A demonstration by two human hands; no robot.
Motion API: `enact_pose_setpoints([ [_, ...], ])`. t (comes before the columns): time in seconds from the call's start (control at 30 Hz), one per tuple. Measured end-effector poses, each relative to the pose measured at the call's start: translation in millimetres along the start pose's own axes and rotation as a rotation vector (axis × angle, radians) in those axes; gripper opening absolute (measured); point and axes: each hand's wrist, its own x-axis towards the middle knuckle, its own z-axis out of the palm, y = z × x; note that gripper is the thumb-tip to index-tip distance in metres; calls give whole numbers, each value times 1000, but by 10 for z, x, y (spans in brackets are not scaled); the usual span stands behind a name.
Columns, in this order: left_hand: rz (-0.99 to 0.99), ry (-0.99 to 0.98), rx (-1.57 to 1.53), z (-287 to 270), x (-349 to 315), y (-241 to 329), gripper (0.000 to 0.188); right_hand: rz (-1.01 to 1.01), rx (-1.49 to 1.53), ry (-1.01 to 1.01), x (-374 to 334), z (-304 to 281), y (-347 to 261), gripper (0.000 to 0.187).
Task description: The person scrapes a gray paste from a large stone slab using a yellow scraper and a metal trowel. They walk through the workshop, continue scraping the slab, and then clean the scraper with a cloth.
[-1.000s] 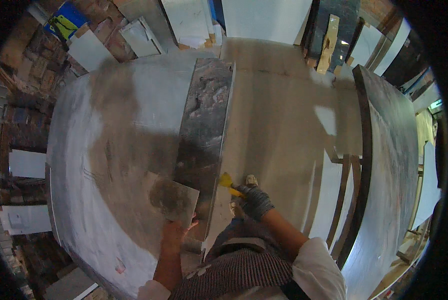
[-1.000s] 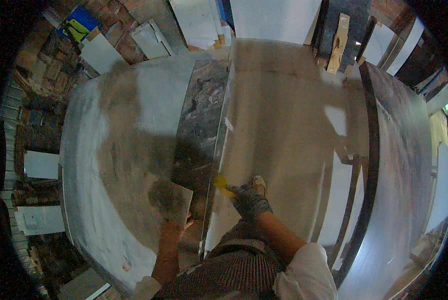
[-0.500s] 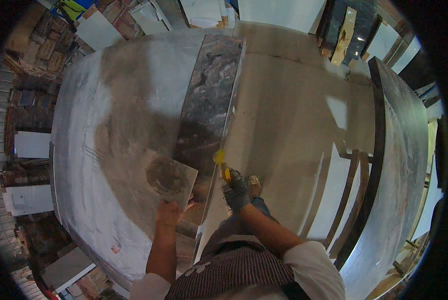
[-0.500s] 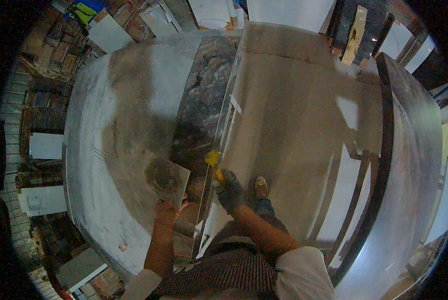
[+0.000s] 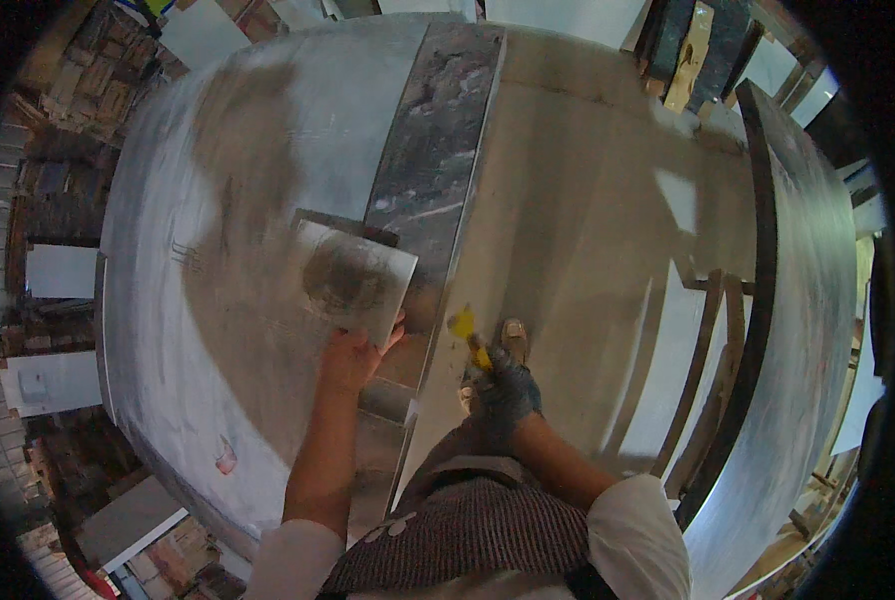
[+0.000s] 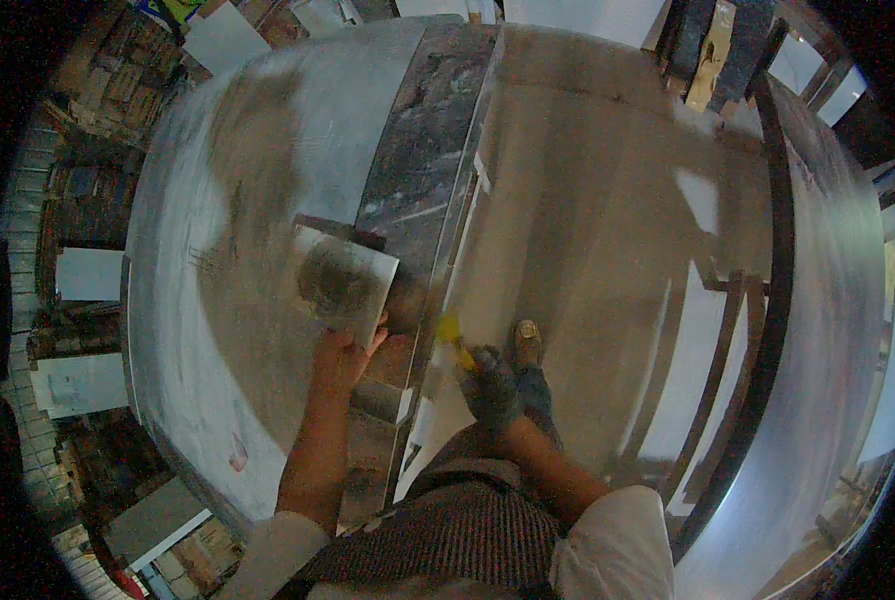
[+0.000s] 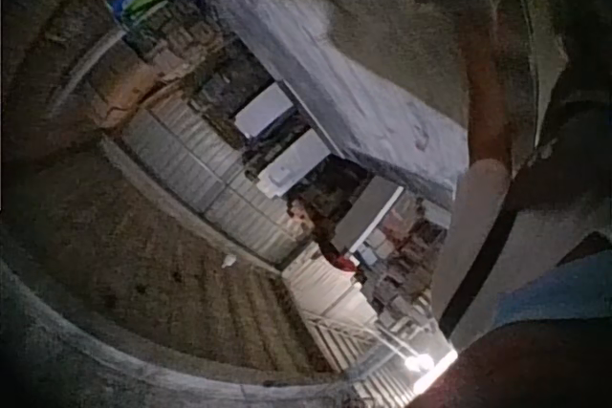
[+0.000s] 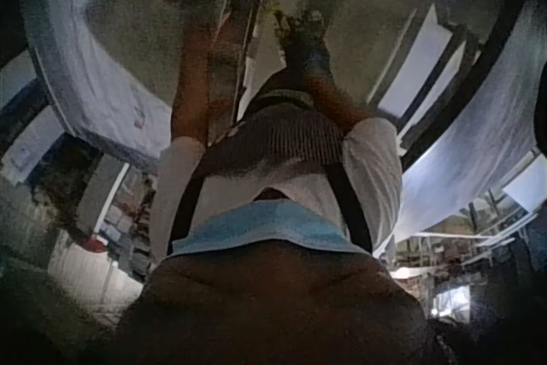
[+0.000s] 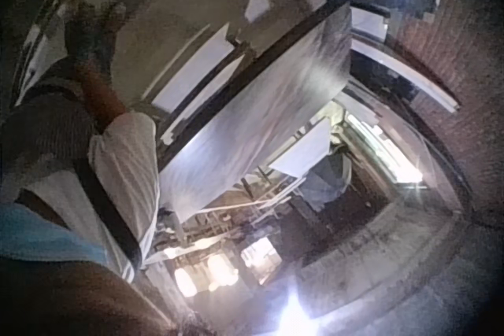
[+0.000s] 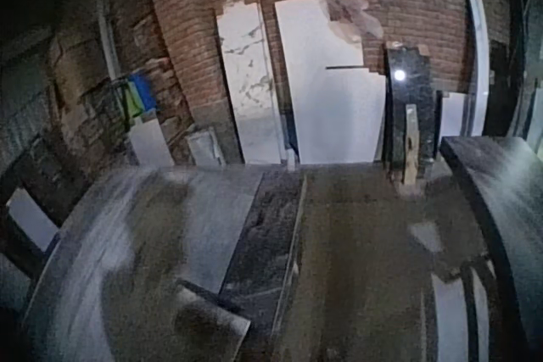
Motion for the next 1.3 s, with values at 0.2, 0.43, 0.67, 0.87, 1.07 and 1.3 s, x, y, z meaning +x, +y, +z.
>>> enact_pose_setpoints([
  [0.2,25,-7,31,13,17,14,59,-692,-260,12,359,432,-366,37],
  [0.43,34,-23,41,62,14,-15,57,-86,80,-82,-205,346,385,38],
  [0.67,31,-45,8,78,8,9,53,-562,-536,-45,-412,349,139,26],
  [0.87,-1,-79,35,138,79,12,52,-260,-581,-114,-434,174,401,32],
  [1.07,-56,-27,55,124,-23,98,53,-227,-245,30,-478,-12,-176,44],
  [1.3,109,-186,613,-151,-56,34,35,-342,-484,-171,-166,969,-1630,48],
])
